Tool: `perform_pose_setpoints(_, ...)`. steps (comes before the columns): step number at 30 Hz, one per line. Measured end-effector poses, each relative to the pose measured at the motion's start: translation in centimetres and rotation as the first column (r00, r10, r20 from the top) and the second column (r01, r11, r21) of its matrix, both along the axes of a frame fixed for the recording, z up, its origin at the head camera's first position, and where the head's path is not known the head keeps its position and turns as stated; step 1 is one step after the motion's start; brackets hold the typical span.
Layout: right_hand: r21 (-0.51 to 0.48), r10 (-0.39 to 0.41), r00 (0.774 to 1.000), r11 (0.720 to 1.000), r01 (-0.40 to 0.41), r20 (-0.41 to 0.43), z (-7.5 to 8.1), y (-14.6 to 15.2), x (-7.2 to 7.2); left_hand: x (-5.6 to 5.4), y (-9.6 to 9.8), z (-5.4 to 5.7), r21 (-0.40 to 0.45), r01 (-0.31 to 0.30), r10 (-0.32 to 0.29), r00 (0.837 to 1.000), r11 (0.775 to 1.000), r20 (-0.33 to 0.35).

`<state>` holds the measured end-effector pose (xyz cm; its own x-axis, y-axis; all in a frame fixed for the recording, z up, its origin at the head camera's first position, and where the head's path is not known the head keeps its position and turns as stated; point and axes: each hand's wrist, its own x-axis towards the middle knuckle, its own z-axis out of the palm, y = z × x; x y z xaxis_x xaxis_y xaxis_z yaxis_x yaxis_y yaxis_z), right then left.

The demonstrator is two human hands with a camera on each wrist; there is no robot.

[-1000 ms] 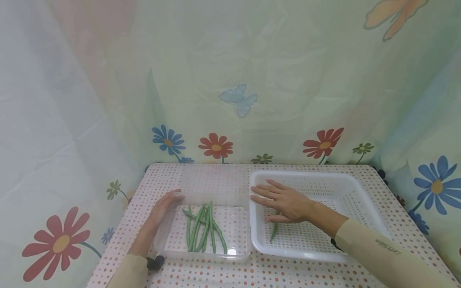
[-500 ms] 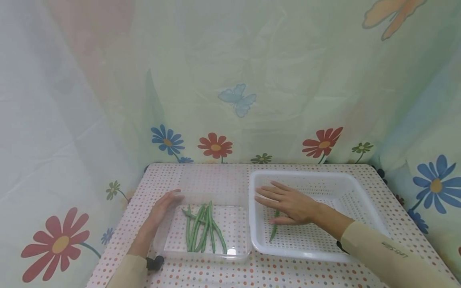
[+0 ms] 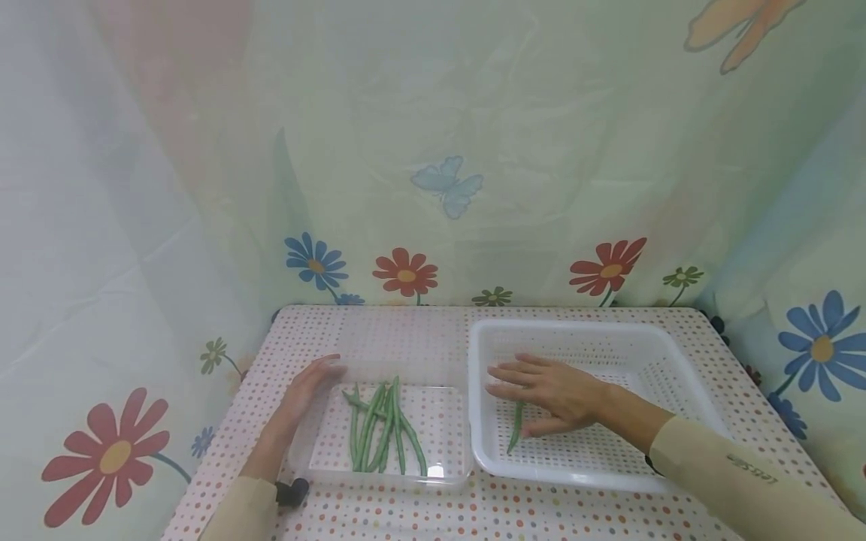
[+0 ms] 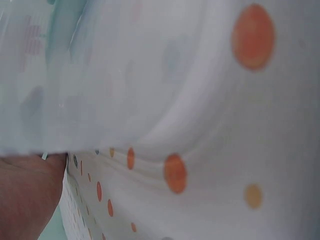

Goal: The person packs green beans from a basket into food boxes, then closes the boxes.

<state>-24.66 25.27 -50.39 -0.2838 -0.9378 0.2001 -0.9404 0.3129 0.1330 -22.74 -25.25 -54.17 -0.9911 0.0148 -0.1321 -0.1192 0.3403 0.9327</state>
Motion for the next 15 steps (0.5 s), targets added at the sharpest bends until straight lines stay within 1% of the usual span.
perform_pose_setpoints(5,0.058,-0.003,0.997,0.998,-0.001,0.082,-0.10,0.12,0.17,-0.01,0.13,0.13,0.012,-0.004,0.004,1.000,1.000,0.003)
perform_pose_setpoints(10,0.116,-0.004,0.985,0.993,-0.016,0.171,-0.14,-0.03,0.29,0.10,0.18,0.34,0.024,-0.012,0.012,1.000,1.000,0.017)
perform_pose_setpoints(12,0.128,0.004,0.983,0.991,-0.028,0.183,-0.18,-0.11,0.28,0.13,0.17,0.38,0.026,-0.013,0.013,1.000,1.000,0.022)
perform_pose_setpoints(15,0.141,0.017,0.986,0.989,-0.041,0.167,-0.27,-0.20,0.30,0.10,0.18,0.40,0.023,-0.012,0.012,1.000,1.000,0.021)
